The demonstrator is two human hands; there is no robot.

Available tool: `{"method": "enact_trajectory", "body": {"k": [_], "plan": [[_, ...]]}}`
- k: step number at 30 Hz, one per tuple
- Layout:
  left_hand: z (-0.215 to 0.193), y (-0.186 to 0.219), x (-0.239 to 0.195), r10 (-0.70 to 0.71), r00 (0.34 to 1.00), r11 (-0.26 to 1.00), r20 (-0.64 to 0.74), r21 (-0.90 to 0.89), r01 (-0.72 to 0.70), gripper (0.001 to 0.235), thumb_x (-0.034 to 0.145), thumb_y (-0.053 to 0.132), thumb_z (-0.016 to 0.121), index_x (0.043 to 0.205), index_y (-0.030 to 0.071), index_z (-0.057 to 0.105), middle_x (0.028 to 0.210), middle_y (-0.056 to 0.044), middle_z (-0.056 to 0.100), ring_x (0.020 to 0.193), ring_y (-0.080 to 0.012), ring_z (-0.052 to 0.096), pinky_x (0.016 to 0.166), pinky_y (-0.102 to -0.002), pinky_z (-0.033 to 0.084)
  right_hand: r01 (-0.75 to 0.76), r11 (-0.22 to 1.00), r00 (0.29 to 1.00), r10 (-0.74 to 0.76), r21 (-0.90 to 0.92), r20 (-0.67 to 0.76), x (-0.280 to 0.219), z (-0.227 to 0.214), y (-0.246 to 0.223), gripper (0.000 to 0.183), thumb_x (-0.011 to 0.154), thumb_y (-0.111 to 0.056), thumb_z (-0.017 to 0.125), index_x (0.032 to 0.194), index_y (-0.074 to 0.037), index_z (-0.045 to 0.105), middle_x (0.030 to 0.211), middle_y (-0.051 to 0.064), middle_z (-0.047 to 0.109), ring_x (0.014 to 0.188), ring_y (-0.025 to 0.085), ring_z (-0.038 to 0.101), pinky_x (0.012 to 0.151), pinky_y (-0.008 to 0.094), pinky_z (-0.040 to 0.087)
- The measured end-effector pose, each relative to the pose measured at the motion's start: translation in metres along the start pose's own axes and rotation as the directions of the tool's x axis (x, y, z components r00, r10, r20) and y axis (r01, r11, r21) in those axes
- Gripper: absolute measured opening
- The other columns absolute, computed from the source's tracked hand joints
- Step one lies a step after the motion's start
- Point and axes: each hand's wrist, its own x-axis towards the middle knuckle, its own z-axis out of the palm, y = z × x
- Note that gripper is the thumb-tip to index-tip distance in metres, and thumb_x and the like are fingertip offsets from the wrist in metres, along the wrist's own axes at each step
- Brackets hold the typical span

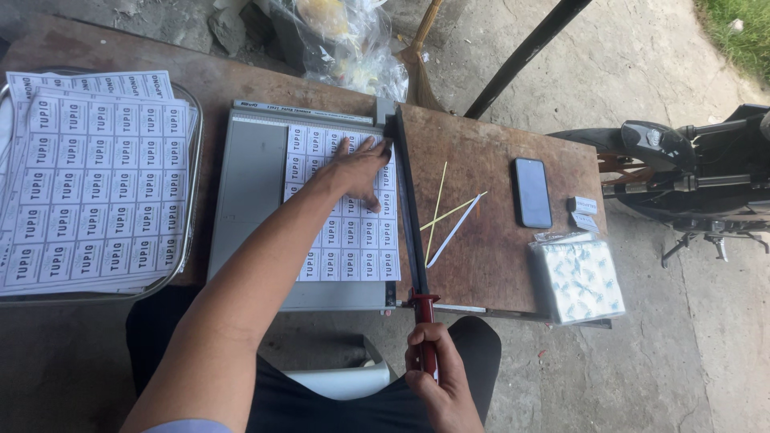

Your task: The person uses a manual paper trimmer to cut a sheet of printed labels into smaller individual pieces. They align the sheet, press down the cutting arm, and then remove the cut strips and pieces, repeating the process with new sheets.

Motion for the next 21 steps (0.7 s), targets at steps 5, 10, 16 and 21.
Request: {"method": "enact_trajectory", "body": {"k": [5, 10, 16, 21], "plan": [[0.042, 0.021, -0.051, 0.066, 0.986, 0.998, -0.153, 0.02, -0.064, 0.045, 0.087, 0.014, 0.074, 0.13, 0.021, 0.069, 0.155, -0.001, 0.051, 0.151, -0.0174, 0.04, 0.13, -0.068, 0.012, 0.06, 0.996, 0.998, -0.06, -0.069, 0.008, -0.003, -0.003, 0.0, 0.04, 0.074, 0.002, 0.061, 0.112, -0.007, 0.053, 0.094, 0.006, 0.05, 0.085, 0.015, 0.051, 0.077, 0.031, 0.047], [0.127, 0.042, -0.132, 0.313, 0.866, 0.945, -0.39, 0.038, -0.324, 0.042, 0.081, 0.011, 0.069, 0.122, 0.015, 0.07, 0.144, -0.006, 0.057, 0.143, -0.0268, 0.04, 0.117, -0.072, 0.017, 0.139, 0.987, 0.99, -0.137, -0.077, 0.029, -0.003, -0.006, 0.007, 0.041, 0.077, 0.003, 0.06, 0.116, -0.006, 0.053, 0.097, 0.006, 0.053, 0.089, 0.014, 0.052, 0.079, 0.029, 0.046], [0.151, 0.044, -0.16, 0.309, 0.756, 0.943, -0.577, 0.082, -0.323, 0.044, 0.087, 0.012, 0.06, 0.128, 0.022, 0.069, 0.146, -0.007, 0.056, 0.143, -0.0299, 0.042, 0.114, -0.077, 0.019, 0.188, 0.981, 0.98, -0.184, -0.042, 0.071, -0.001, -0.004, 0.004, 0.043, 0.076, 0.005, 0.06, 0.117, -0.007, 0.05, 0.106, 0.008, 0.051, 0.092, 0.015, 0.052, 0.082, 0.031, 0.049], [0.156, 0.043, -0.161, 0.306, 0.751, 0.945, -0.585, 0.093, -0.313, 0.036, 0.091, 0.021, 0.061, 0.127, 0.021, 0.069, 0.146, -0.007, 0.056, 0.142, -0.0305, 0.044, 0.116, -0.078, 0.019, 0.14, 0.986, 0.99, -0.139, -0.087, 0.026, -0.004, -0.004, 0.004, 0.045, 0.075, 0.005, 0.059, 0.118, -0.008, 0.05, 0.105, 0.01, 0.052, 0.089, 0.017, 0.054, 0.078, 0.031, 0.048]]}}
